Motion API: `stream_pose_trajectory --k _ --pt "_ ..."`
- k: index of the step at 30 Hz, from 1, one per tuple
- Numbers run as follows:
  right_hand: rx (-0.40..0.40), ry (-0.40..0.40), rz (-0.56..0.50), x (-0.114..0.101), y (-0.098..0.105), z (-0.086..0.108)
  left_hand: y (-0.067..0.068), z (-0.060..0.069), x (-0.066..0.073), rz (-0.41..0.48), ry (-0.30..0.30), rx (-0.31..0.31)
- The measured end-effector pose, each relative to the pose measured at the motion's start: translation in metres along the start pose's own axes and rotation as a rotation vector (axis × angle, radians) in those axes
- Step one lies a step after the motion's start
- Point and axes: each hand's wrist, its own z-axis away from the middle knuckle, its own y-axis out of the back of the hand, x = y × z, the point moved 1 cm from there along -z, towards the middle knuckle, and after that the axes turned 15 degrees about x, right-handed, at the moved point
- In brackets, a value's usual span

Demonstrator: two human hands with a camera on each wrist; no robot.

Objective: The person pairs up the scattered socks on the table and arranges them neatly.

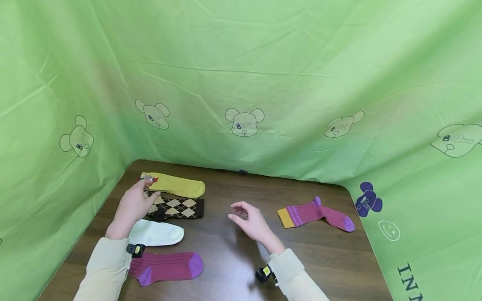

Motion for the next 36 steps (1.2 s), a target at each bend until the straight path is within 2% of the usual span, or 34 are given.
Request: stream_pose_trajectory --k 4,13,20,25,32,36 --pt "0.057 -0.028 -0.003 0.003 0.013 -0.005 -0.012 0.000 0.014 0.035 -0.050 0.020" --pt "0.180 -0.086 0.045 0.015 0.042 -0.005 -0.043 0.002 0.047 0.132 -0.133 -0.005" --pt "0.235 -0.046 0.204 0.022 0.065 -0.002 -0.066 0.008 0.069 0.175 -0.181 -0.028" --pt "0.273 -0.035 0.240 0.027 0.082 -0.001 -0.078 0.015 0.084 0.185 -0.212 -0.045" --pt "0.341 -0.163 0.262 0.047 0.113 -0.003 -0.097 0.020 0.105 0.208 -0.251 -0.097" --pt "0.373 -0.209 0.288 0.060 0.134 -0.006 -0.112 0.023 0.117 0.204 -0.276 -0.130"
